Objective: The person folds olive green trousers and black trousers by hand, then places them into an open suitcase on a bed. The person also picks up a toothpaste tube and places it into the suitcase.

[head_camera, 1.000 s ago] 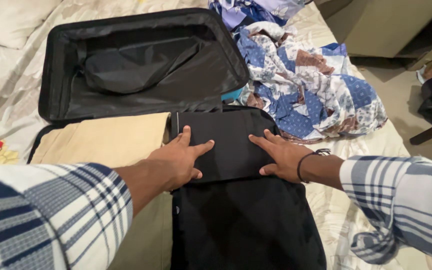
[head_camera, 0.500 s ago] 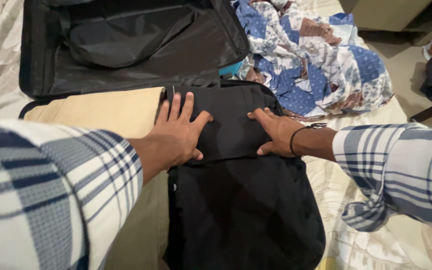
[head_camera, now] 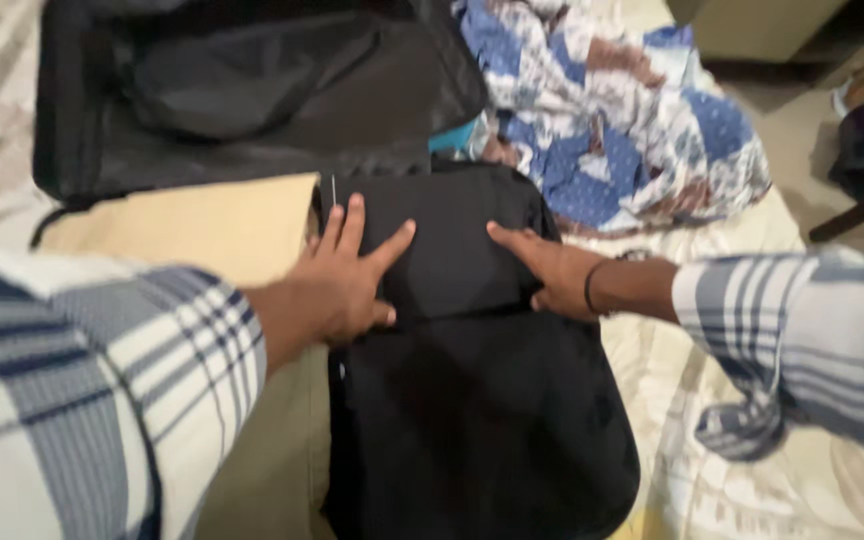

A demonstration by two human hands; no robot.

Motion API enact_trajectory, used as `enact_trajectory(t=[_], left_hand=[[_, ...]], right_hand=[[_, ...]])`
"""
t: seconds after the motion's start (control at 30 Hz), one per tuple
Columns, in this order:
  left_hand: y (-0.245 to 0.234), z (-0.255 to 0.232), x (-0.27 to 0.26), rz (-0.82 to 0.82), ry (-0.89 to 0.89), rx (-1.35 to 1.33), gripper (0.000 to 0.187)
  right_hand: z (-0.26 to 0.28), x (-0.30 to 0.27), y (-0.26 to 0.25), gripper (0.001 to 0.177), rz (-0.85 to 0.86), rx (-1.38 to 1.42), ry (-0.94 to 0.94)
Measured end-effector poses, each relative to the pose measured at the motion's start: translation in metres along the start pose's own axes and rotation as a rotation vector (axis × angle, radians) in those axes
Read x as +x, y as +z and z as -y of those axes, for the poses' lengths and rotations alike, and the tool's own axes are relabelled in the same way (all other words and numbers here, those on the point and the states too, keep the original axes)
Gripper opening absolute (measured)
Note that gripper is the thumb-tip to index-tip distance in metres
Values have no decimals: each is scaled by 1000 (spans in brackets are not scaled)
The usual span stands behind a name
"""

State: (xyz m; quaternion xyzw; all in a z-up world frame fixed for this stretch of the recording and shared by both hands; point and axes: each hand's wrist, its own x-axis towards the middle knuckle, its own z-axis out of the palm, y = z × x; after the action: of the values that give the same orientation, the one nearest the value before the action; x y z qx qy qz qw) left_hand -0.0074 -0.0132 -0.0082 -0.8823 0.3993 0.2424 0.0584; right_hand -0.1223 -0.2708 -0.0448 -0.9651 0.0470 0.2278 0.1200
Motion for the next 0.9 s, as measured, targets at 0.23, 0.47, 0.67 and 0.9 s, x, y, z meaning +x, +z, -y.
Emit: enact_trajectory(t=[0.23, 0.47, 0.67, 0.9], left_hand=[[9, 2, -29, -34, -58, -79, 95], [-42, 24, -30, -279, -98, 9, 72], [-108, 40, -21, -389, -195, -68, 65], [-121, 30, -73, -349, -232, -76, 68]], right_hand=[[8, -29, 8, 100, -133, 79, 96], [7, -19, -49, 95, -389, -61, 18], [9, -14, -114, 87, -477, -105, 64], [21, -40, -132, 96, -547, -190, 72]])
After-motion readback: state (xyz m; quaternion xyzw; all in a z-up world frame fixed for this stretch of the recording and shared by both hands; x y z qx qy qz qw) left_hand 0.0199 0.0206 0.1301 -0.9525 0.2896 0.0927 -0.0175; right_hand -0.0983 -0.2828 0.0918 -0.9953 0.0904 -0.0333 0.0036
